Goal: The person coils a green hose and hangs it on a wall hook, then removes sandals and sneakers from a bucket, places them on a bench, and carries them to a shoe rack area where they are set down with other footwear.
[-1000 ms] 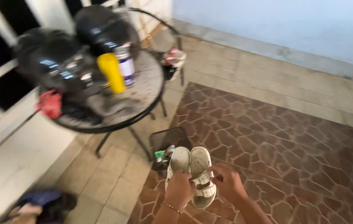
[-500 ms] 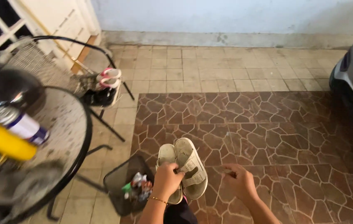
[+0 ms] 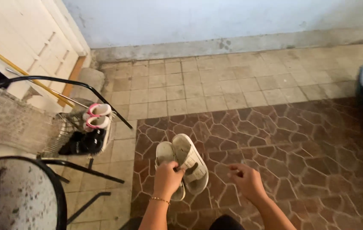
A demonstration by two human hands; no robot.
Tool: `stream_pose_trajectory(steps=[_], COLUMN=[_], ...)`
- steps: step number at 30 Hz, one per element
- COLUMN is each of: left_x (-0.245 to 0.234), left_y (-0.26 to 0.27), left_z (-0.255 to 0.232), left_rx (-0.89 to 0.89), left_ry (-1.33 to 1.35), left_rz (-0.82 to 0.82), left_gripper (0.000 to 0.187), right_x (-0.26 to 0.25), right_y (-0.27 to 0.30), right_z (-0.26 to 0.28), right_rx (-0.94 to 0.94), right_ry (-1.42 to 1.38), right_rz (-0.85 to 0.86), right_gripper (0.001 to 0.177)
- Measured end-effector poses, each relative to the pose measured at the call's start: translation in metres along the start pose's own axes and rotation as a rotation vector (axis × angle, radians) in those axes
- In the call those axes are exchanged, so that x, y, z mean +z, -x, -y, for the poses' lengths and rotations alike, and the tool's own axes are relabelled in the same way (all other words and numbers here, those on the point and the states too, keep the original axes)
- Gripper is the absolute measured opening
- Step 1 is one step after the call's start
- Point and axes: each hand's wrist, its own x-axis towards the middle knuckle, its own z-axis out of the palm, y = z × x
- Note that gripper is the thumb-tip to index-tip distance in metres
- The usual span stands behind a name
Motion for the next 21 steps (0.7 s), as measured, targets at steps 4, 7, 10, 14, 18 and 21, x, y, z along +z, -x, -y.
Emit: stream_pose_trajectory(steps=[4,7,10,14,18,21], left_x=[0.0,-0.004,-0.024,-0.052,-0.028,-0.029], left_y=[-0.08,-0.131,-0.185,-0.224,-0.252,-0.266], left_z=[0.008,0.01,-0.002,-0.017,0.016,0.043], left_rx=[-0.059,-0.058,-0.239,-0.418,-0.491,-0.458], left_ry=[0.002,0.042,0.073,0.129,0.144,0.168], left_rz=[-0.005,-0.06,-0.051,-0.136,-0.321,-0.456], left_gripper=[0.039,0.061,0.046,0.02,0.024,0.051], right_x=[0.016,0.025,0.027,0.046,0.088,0.147], right_y=[-0.124,-0.206,-0.267,-0.311,-0.308,-0.305], right_z=[0.009,0.05,0.134,0.235,0.305,0.343], right_rx=[-0.076,-0.247,-0.206,-0.461,-0.847,-0.911], right_ry=[0.07,0.26,0.182,0.314,0.322,0.685], right_rz=[-0.006,0.107,0.179,0.421,0.792,0.947], right_gripper=[0.037,0.034,0.042,0.037,0.046,0.052])
